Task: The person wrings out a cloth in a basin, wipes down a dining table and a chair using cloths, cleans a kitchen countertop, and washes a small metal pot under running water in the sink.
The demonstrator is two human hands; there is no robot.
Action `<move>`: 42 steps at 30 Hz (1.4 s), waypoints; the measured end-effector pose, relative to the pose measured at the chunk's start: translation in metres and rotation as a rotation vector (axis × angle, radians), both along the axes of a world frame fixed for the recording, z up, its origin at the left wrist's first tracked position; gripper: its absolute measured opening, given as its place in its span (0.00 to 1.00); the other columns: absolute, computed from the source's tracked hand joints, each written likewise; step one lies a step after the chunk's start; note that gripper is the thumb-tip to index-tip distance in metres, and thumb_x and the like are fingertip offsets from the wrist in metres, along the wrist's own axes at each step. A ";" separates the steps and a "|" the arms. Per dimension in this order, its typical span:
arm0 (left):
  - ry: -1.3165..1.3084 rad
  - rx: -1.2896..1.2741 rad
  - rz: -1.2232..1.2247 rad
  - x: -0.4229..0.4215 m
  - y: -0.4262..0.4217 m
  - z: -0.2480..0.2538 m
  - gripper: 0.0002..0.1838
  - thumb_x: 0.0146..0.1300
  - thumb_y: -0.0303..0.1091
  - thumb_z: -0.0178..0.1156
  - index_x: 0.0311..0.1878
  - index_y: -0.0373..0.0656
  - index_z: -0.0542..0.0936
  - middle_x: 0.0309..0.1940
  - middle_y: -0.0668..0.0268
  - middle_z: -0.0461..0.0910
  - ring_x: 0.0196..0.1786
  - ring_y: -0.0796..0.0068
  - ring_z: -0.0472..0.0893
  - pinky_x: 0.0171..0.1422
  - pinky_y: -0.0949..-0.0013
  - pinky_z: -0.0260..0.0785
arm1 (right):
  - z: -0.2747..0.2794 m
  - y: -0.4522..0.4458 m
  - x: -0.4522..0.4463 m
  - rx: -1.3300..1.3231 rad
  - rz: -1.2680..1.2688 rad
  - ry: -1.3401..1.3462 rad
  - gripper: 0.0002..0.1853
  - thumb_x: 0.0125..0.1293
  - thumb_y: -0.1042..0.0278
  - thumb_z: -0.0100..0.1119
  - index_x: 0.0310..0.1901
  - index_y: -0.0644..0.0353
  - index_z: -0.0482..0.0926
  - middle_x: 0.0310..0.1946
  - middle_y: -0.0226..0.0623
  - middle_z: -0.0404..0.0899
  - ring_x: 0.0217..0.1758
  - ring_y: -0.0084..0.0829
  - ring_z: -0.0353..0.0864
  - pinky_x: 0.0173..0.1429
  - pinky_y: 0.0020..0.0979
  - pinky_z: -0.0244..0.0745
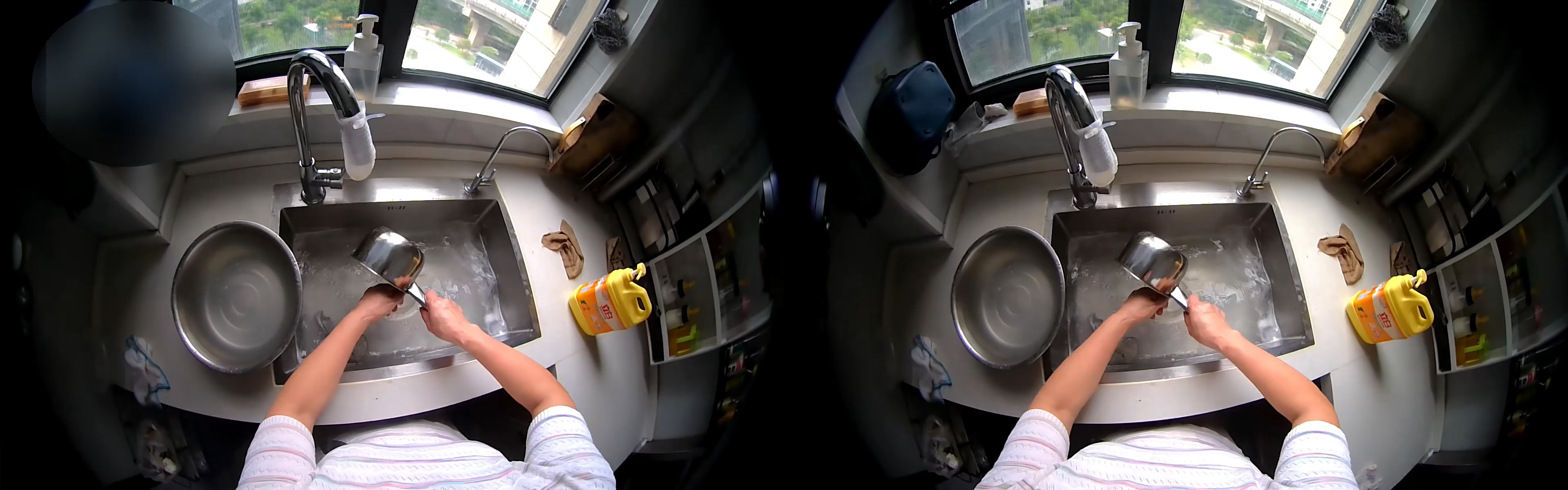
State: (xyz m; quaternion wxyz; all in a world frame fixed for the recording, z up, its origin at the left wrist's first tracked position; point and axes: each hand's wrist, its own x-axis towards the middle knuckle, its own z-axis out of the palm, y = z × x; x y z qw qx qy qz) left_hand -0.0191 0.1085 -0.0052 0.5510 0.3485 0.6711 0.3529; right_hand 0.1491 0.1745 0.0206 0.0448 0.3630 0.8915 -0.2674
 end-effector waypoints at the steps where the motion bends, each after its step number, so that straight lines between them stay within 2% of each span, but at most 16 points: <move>1: 0.574 -0.024 -0.362 -0.014 -0.007 -0.052 0.20 0.51 0.38 0.61 0.50 0.51 0.78 0.33 0.63 0.80 0.37 0.65 0.80 0.43 0.61 0.72 | 0.001 0.008 -0.001 0.014 -0.033 0.005 0.11 0.60 0.68 0.51 0.37 0.67 0.66 0.26 0.59 0.76 0.33 0.60 0.76 0.38 0.52 0.70; 5: 1.141 -0.233 0.239 -0.050 -0.045 -0.106 0.25 0.48 0.43 0.64 0.51 0.46 0.78 0.47 0.59 0.80 0.51 0.60 0.78 0.55 0.64 0.69 | -0.024 0.025 0.012 0.034 -0.015 0.036 0.10 0.60 0.67 0.51 0.32 0.66 0.67 0.23 0.53 0.76 0.25 0.51 0.78 0.32 0.48 0.71; 8: 0.611 -0.313 0.131 -0.069 -0.032 -0.126 0.23 0.49 0.40 0.64 0.49 0.44 0.78 0.45 0.58 0.80 0.51 0.61 0.78 0.54 0.64 0.69 | 0.006 0.008 0.003 -0.573 -0.252 -0.129 0.10 0.61 0.66 0.51 0.29 0.63 0.66 0.18 0.39 0.72 0.18 0.33 0.73 0.24 0.38 0.70; 10: 0.199 -0.151 0.248 -0.048 -0.017 -0.082 0.20 0.51 0.37 0.60 0.48 0.43 0.78 0.41 0.58 0.80 0.50 0.59 0.78 0.53 0.63 0.70 | 0.009 -0.005 0.003 -0.776 -0.314 -0.015 0.09 0.63 0.67 0.50 0.28 0.59 0.65 0.17 0.26 0.63 0.15 0.20 0.65 0.18 0.26 0.63; 12: 0.730 0.269 0.169 -0.025 -0.005 -0.040 0.15 0.51 0.32 0.57 0.44 0.42 0.79 0.39 0.56 0.79 0.47 0.55 0.77 0.51 0.60 0.70 | 0.008 -0.012 0.002 -0.821 -0.291 0.022 0.09 0.64 0.66 0.50 0.29 0.58 0.64 0.18 0.26 0.63 0.15 0.19 0.63 0.18 0.26 0.62; 14: 0.586 0.722 0.187 -0.014 0.007 -0.036 0.15 0.51 0.27 0.53 0.44 0.42 0.79 0.40 0.55 0.78 0.45 0.51 0.77 0.51 0.59 0.70 | 0.018 -0.015 0.002 -0.946 -0.331 0.089 0.09 0.65 0.65 0.50 0.30 0.56 0.64 0.18 0.25 0.64 0.15 0.18 0.62 0.18 0.26 0.61; 18: 0.555 0.724 0.178 0.000 0.022 -0.028 0.13 0.56 0.29 0.51 0.45 0.38 0.76 0.50 0.49 0.71 0.51 0.47 0.72 0.57 0.58 0.66 | 0.045 -0.033 -0.006 -1.134 -0.333 0.193 0.09 0.66 0.64 0.52 0.32 0.53 0.63 0.18 0.24 0.64 0.14 0.17 0.60 0.18 0.25 0.61; 21: 0.651 0.779 0.024 -0.004 0.034 -0.054 0.13 0.63 0.34 0.46 0.45 0.37 0.75 0.51 0.49 0.69 0.49 0.51 0.72 0.59 0.60 0.62 | 0.051 -0.032 -0.006 -1.107 -0.311 0.219 0.10 0.66 0.64 0.51 0.31 0.54 0.62 0.18 0.24 0.63 0.14 0.17 0.60 0.17 0.25 0.60; 24: -0.168 0.325 0.052 0.002 0.009 0.014 0.20 0.70 0.47 0.42 0.37 0.39 0.75 0.34 0.70 0.70 0.37 0.76 0.67 0.45 0.71 0.61 | 0.054 -0.029 -0.002 -1.072 -0.281 0.259 0.09 0.66 0.66 0.50 0.30 0.55 0.61 0.17 0.24 0.62 0.14 0.17 0.60 0.17 0.25 0.60; 27: -0.277 0.198 -0.108 -0.009 0.002 0.014 0.23 0.70 0.52 0.42 0.34 0.43 0.76 0.28 0.76 0.67 0.33 0.80 0.65 0.40 0.74 0.59 | 0.066 -0.027 0.000 -1.038 -0.265 0.227 0.10 0.66 0.65 0.50 0.30 0.55 0.61 0.18 0.24 0.63 0.14 0.17 0.60 0.18 0.24 0.61; 30: 0.116 0.428 -0.242 0.003 -0.024 0.035 0.26 0.69 0.56 0.40 0.36 0.41 0.77 0.29 0.66 0.74 0.34 0.72 0.71 0.44 0.69 0.62 | 0.062 -0.024 0.009 -0.939 -0.234 0.215 0.10 0.66 0.64 0.50 0.30 0.56 0.62 0.18 0.24 0.63 0.14 0.17 0.61 0.18 0.24 0.61; 31: 0.327 0.385 -0.440 -0.002 -0.025 0.033 0.24 0.69 0.52 0.42 0.46 0.41 0.77 0.42 0.58 0.77 0.48 0.65 0.74 0.56 0.64 0.61 | 0.063 -0.025 0.013 -0.879 -0.214 0.174 0.11 0.66 0.63 0.50 0.30 0.58 0.63 0.18 0.26 0.65 0.14 0.18 0.63 0.18 0.25 0.63; 35: 1.003 0.661 -0.396 0.004 -0.056 -0.010 0.20 0.63 0.44 0.49 0.55 0.45 0.74 0.60 0.58 0.68 0.66 0.62 0.62 0.69 0.49 0.48 | 0.058 -0.022 0.022 -0.562 -0.078 0.031 0.12 0.64 0.63 0.54 0.29 0.61 0.65 0.17 0.32 0.68 0.17 0.23 0.70 0.19 0.29 0.64; 38: 1.189 0.612 -0.177 -0.004 -0.068 -0.008 0.21 0.54 0.35 0.58 0.54 0.44 0.74 0.60 0.56 0.66 0.66 0.55 0.62 0.68 0.49 0.50 | 0.012 -0.010 0.029 0.287 0.065 0.319 0.11 0.63 0.64 0.55 0.30 0.61 0.67 0.16 0.33 0.69 0.16 0.24 0.71 0.18 0.31 0.63; 40: 1.032 0.694 0.070 -0.014 -0.074 -0.010 0.21 0.48 0.27 0.60 0.49 0.42 0.76 0.59 0.54 0.67 0.65 0.52 0.63 0.66 0.51 0.55 | 0.026 -0.004 0.034 0.065 -0.170 0.367 0.11 0.63 0.64 0.56 0.31 0.60 0.68 0.17 0.33 0.70 0.14 0.24 0.70 0.18 0.31 0.64; 42: 0.744 0.628 0.162 -0.018 -0.072 -0.019 0.19 0.50 0.31 0.61 0.47 0.41 0.77 0.54 0.54 0.72 0.59 0.52 0.70 0.62 0.57 0.63 | 0.059 -0.009 0.033 -0.844 -0.471 0.519 0.11 0.65 0.62 0.56 0.32 0.58 0.68 0.18 0.31 0.70 0.14 0.23 0.69 0.19 0.29 0.67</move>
